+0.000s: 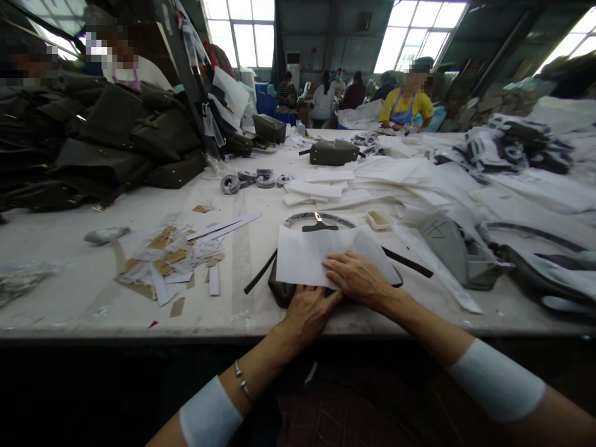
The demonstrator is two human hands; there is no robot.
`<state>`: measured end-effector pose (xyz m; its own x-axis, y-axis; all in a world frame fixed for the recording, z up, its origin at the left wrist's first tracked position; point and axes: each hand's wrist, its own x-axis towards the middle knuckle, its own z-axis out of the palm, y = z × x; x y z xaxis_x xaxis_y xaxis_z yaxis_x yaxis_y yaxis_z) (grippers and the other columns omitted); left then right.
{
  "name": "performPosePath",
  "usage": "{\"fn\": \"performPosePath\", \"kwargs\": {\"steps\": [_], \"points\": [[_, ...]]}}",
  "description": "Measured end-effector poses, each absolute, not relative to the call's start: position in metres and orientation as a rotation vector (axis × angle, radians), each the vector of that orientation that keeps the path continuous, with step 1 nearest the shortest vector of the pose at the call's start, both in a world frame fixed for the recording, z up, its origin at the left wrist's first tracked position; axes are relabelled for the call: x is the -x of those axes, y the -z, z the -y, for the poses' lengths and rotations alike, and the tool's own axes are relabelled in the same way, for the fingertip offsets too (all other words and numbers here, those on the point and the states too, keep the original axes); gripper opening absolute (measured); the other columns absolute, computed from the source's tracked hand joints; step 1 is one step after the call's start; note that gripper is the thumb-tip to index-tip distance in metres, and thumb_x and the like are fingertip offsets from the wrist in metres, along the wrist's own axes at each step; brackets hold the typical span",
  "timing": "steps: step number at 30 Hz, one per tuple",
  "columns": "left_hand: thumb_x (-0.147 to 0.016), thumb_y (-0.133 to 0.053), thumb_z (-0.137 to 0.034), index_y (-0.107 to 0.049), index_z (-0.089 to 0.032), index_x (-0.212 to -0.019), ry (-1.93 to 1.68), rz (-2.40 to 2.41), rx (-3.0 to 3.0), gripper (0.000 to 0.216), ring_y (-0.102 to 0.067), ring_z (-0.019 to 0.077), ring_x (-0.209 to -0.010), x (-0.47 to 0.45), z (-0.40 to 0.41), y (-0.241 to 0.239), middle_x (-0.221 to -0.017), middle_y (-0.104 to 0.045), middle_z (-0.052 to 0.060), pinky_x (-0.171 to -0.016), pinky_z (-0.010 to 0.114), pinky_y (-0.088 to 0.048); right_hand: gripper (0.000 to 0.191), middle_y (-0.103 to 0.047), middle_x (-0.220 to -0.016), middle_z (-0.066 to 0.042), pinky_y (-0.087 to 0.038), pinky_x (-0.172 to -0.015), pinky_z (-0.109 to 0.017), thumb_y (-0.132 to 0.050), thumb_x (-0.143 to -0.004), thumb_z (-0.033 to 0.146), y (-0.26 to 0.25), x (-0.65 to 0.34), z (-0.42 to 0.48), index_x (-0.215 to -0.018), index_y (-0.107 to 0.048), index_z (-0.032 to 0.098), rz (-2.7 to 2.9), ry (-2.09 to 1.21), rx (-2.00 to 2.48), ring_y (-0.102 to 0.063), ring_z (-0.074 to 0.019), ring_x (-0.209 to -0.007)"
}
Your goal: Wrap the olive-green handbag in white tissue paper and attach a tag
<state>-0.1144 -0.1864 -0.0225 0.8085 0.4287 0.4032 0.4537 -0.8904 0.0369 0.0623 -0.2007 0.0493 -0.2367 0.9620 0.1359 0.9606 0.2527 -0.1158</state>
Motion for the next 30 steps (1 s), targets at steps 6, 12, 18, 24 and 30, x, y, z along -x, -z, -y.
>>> {"fn": "performPosePath", "kwargs": {"steps": [6,12,18,24,30], "points": [[-0.095,-0.041,-0.012,-0.043,-0.022,-0.140,0.516,0.644,2.990,0.046,-0.064,0.0201,-0.095,0.139,0.188,0.002,-0.107,-0.068,0.008,-0.086,0.034,-0.053,0.038,-0.055,-0.141,-0.002,-0.028,-0.115,-0.055,-0.041,-0.099,0.029,-0.021,-0.081,0.204,-0.134,-0.055,0.027,2.374,-0.148,1.671,-0.037,-0.0272,-0.140],[-0.093,-0.045,-0.011,-0.057,-0.019,-0.129,0.711,0.816,2.758,0.039,-0.057,0.0260,-0.117,0.181,0.178,0.001,-0.112,-0.070,0.008,-0.112,0.050,-0.035,0.044,-0.044,-0.150,-0.005,-0.026,-0.115,-0.058,-0.039,-0.099,0.029,-0.036,-0.077,0.218,-0.143,-0.044,0.029,2.412,-0.224,1.689,-0.035,-0.0266,-0.141],[-0.092,-0.056,-0.035,-0.065,-0.012,-0.115,0.773,0.885,2.864,0.034,-0.058,0.0307,-0.117,0.184,0.164,0.012,-0.115,-0.069,0.015,-0.102,0.047,-0.048,0.046,-0.039,-0.153,-0.008,-0.023,-0.115,-0.060,-0.039,-0.100,0.034,-0.026,-0.067,0.229,-0.145,-0.040,0.027,2.428,-0.130,1.720,-0.034,-0.0286,-0.141],[-0.097,-0.049,-0.034,-0.062,-0.017,-0.118,1.191,1.137,2.868,0.030,-0.060,0.0242,-0.119,0.212,0.153,-0.016,-0.122,-0.067,0.010,-0.107,0.047,-0.045,0.047,-0.035,-0.155,-0.008,-0.021,-0.116,-0.060,-0.039,-0.101,0.034,-0.014,-0.064,0.231,-0.147,-0.037,0.023,2.432,-0.010,1.758,-0.032,-0.0296,-0.142],[-0.095,-0.048,-0.018,-0.058,-0.022,-0.125,1.365,0.760,2.839,0.032,-0.053,0.0199,-0.127,0.165,0.171,-0.096,-0.128,-0.064,0.007,-0.112,0.043,-0.040,0.047,-0.034,-0.156,-0.008,-0.019,-0.116,-0.063,-0.038,-0.101,0.033,-0.014,-0.062,0.233,-0.146,-0.038,0.022,2.427,-0.013,1.753,-0.030,-0.0310,-0.143]]}}
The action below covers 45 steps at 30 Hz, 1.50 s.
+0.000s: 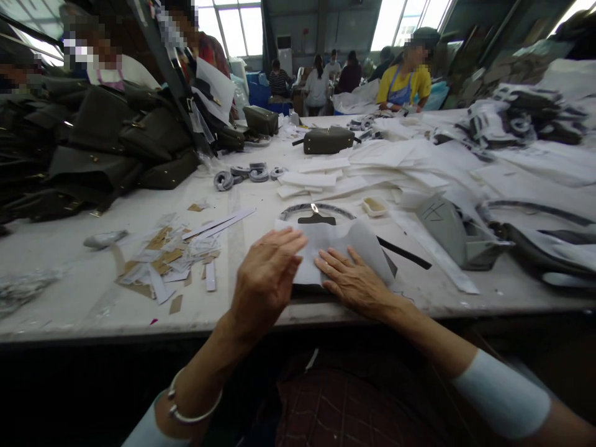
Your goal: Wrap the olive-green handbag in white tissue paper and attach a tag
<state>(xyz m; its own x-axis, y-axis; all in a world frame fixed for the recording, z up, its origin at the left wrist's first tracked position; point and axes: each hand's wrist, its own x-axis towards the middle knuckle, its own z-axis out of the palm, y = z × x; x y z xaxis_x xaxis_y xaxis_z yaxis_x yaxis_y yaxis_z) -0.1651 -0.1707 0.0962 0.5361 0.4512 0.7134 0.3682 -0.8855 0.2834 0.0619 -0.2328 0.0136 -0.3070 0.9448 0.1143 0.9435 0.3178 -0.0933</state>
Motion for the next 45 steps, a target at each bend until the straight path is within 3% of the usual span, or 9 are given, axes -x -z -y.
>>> {"fn": "performPosePath", "kwargs": {"steps": [8,14,19,24,27,30,33,39,45], "points": [[-0.097,-0.042,-0.024,-0.041,-0.012,-0.142,-0.333,-0.683,-2.836,0.046,-0.038,0.0226,-0.140,0.127,0.139,-0.007,-0.148,-0.044,0.016,-0.117,0.046,-0.032,0.062,-0.047,-0.146,-0.015,-0.024,-0.119,-0.052,-0.052,-0.092,0.040,-0.013,-0.080,0.230,-0.145,-0.037,0.013,2.019,-0.401,1.716,-0.041,-0.0262,-0.138],[-0.100,-0.038,-0.025,-0.041,-0.025,-0.142,-0.365,-0.559,-2.772,0.042,-0.040,0.0168,-0.139,0.141,0.140,-0.006,-0.149,-0.046,0.008,-0.119,0.046,-0.026,0.029,-0.071,-0.114,-0.006,-0.047,-0.102,-0.041,-0.054,-0.088,0.035,-0.018,-0.095,0.222,-0.111,-0.066,0.021,1.626,-0.710,1.681,-0.064,-0.0231,-0.109],[-0.101,-0.036,-0.023,-0.048,-0.028,-0.137,-0.251,-0.564,-2.846,0.038,-0.053,0.0182,-0.127,0.133,0.143,-0.020,-0.139,-0.057,0.006,-0.114,0.046,-0.033,0.022,-0.071,-0.108,-0.008,-0.044,-0.103,-0.040,-0.056,-0.089,0.026,-0.013,-0.086,0.219,-0.103,-0.072,0.021,1.817,-0.469,1.667,-0.061,-0.0234,-0.112],[-0.093,-0.047,-0.014,-0.063,-0.021,-0.114,-0.042,-0.533,-2.964,0.027,-0.065,0.0224,-0.101,0.114,0.148,-0.050,-0.107,-0.071,0.007,-0.103,0.046,-0.042,0.020,-0.072,-0.100,-0.008,-0.043,-0.096,-0.037,-0.056,-0.092,0.024,-0.027,-0.078,0.214,-0.096,-0.075,0.020,2.124,-0.278,1.701,-0.061,-0.0229,-0.102],[-0.088,-0.051,-0.011,-0.068,-0.014,-0.095,-0.064,-0.495,-2.962,0.019,-0.064,0.0252,-0.101,0.103,0.147,-0.060,-0.100,-0.070,0.011,-0.095,0.039,-0.045,0.016,-0.072,-0.094,-0.008,-0.042,-0.089,-0.035,-0.062,-0.086,0.021,-0.046,-0.077,0.204,-0.081,-0.077,0.021,2.186,-0.355,1.845,-0.060,-0.0235,-0.095],[-0.086,-0.055,-0.016,-0.068,-0.017,-0.079,-0.102,-0.498,-2.887,0.015,-0.065,0.0194,-0.079,0.098,0.138,-0.059,-0.086,-0.069,0.006,-0.072,0.028,-0.049,0.019,-0.071,-0.078,-0.006,-0.043,-0.074,-0.029,-0.063,-0.083,0.020,-0.054,-0.076,0.192,-0.068,-0.074,0.019,2.076,-0.538,1.924,-0.062,-0.0198,-0.078],[-0.089,-0.056,-0.024,-0.066,-0.019,-0.082,-0.221,-0.586,-2.777,0.013,-0.063,0.0159,-0.074,0.098,0.129,-0.046,-0.083,-0.067,0.002,-0.069,0.025,-0.047,0.020,-0.069,-0.068,-0.003,-0.042,-0.061,-0.025,-0.062,-0.083,0.025,-0.047,-0.077,0.187,-0.068,-0.073,0.018,1.963,-0.604,1.959,-0.061,-0.0166,-0.066],[-0.091,-0.057,-0.024,-0.060,-0.020,-0.096,-0.429,-0.760,-2.614,0.007,-0.062,0.0143,-0.086,0.105,0.134,-0.016,-0.095,-0.065,0.001,-0.078,0.024,-0.048,0.015,-0.071,-0.087,-0.003,-0.046,-0.083,-0.029,-0.060,-0.085,0.025,-0.024,-0.081,0.198,-0.083,-0.074,0.020,1.796,-0.563,1.802,-0.062,-0.0177,-0.086],[-0.095,-0.055,-0.029,-0.063,-0.020,-0.095,-0.439,-0.798,-2.622,0.012,-0.062,0.0171,-0.092,0.106,0.141,-0.009,-0.096,-0.064,0.002,-0.083,0.027,-0.050,0.016,-0.071,-0.084,-0.002,-0.044,-0.085,-0.035,-0.061,-0.089,0.031,-0.015,-0.086,0.202,-0.087,-0.075,0.024,1.882,-0.529,1.682,-0.061,-0.0191,-0.087]]}}
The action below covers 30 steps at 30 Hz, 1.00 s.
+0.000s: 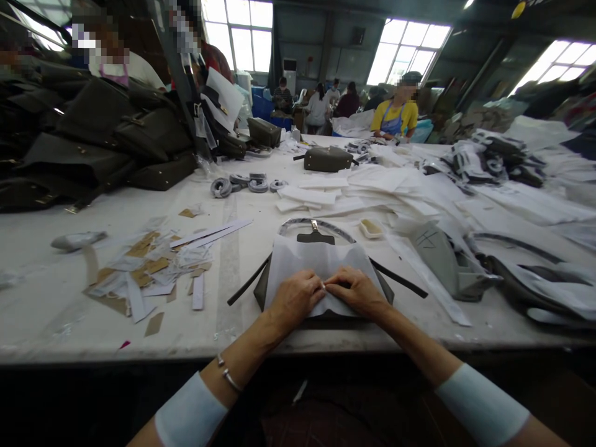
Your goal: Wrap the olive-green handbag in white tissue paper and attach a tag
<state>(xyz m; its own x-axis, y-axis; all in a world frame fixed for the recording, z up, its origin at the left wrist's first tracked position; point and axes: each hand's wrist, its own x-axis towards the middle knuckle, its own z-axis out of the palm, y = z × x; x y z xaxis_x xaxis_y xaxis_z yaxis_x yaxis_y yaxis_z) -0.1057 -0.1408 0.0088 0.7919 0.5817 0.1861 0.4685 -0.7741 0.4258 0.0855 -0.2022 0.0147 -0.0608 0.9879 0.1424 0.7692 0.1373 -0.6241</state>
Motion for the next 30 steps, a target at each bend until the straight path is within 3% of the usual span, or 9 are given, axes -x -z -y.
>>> {"fn": "performPosePath", "kwargs": {"steps": [6,9,13,20,23,25,30], "points": [[-0.094,-0.055,-0.026,-0.065,-0.018,-0.094,-0.437,-0.745,-2.691,0.012,-0.062,0.0177,-0.093,0.104,0.142,-0.010,-0.094,-0.065,0.003,-0.085,0.029,-0.051,0.020,-0.069,-0.087,-0.002,-0.042,-0.085,-0.035,-0.058,-0.093,0.034,-0.013,-0.086,0.205,-0.086,-0.074,0.025,2.076,-0.358,1.741,-0.061,-0.0199,-0.091],[-0.094,-0.056,-0.025,-0.063,-0.020,-0.106,-0.507,-0.727,-2.710,0.015,-0.061,0.0188,-0.103,0.104,0.141,-0.007,-0.109,-0.066,0.004,-0.092,0.033,-0.049,0.019,-0.069,-0.087,-0.003,-0.043,-0.083,-0.034,-0.058,-0.093,0.032,-0.020,-0.083,0.205,-0.086,-0.074,0.025,2.189,-0.254,1.757,-0.060,-0.0198,-0.089],[-0.091,-0.060,-0.028,-0.066,-0.025,-0.109,-0.572,-0.673,-2.691,0.019,-0.055,0.0239,-0.121,0.105,0.138,0.001,-0.116,-0.068,0.002,-0.105,0.044,-0.041,0.017,-0.069,-0.085,-0.004,-0.043,-0.082,-0.033,-0.060,-0.092,0.028,-0.031,-0.074,0.205,-0.084,-0.074,0.024,2.324,-0.140,1.815,-0.061,-0.0202,-0.086],[-0.086,-0.062,-0.018,-0.058,-0.035,-0.126,-0.426,-0.626,-2.635,0.044,-0.053,0.0260,-0.128,0.102,0.127,0.009,-0.128,-0.065,-0.001,-0.114,0.051,-0.034,0.013,-0.072,-0.078,0.000,-0.046,-0.067,-0.022,-0.063,-0.079,0.021,-0.027,-0.083,0.196,-0.079,-0.076,0.019,1.869,-0.449,1.960,-0.065,-0.0157,-0.074],[-0.086,-0.061,-0.018,-0.064,-0.035,-0.115,-0.408,-0.614,-2.706,0.034,-0.052,0.0283,-0.128,0.097,0.124,0.017,-0.126,-0.066,-0.002,-0.113,0.053,-0.034,0.024,-0.074,-0.078,-0.002,-0.046,-0.059,-0.020,-0.054,-0.081,0.020,-0.041,-0.089,0.182,-0.091,-0.075,0.015,1.773,-0.526,2.077,-0.066,-0.0158,-0.071],[-0.087,-0.061,-0.020,-0.067,-0.036,-0.108,-0.442,-0.602,-2.765,0.028,-0.054,0.0282,-0.127,0.094,0.120,0.026,-0.124,-0.067,-0.003,-0.112,0.051,-0.036,0.024,-0.074,-0.075,-0.003,-0.045,-0.057,-0.021,-0.055,-0.079,0.022,-0.054,-0.084,0.169,-0.088,-0.076,0.016,1.824,-0.488,2.098,-0.066,-0.0167,-0.069],[-0.084,-0.064,-0.022,-0.066,-0.039,-0.111,-0.543,-0.486,-2.929,0.031,-0.061,0.0263,-0.118,0.088,0.106,0.042,-0.120,-0.069,-0.003,-0.108,0.044,-0.044,0.018,-0.075,-0.077,-0.004,-0.050,-0.067,-0.029,-0.064,-0.072,0.031,-0.076,-0.047,0.133,-0.082,-0.077,0.025,2.046,-0.337,2.051,-0.068,-0.0228,-0.076]]}}
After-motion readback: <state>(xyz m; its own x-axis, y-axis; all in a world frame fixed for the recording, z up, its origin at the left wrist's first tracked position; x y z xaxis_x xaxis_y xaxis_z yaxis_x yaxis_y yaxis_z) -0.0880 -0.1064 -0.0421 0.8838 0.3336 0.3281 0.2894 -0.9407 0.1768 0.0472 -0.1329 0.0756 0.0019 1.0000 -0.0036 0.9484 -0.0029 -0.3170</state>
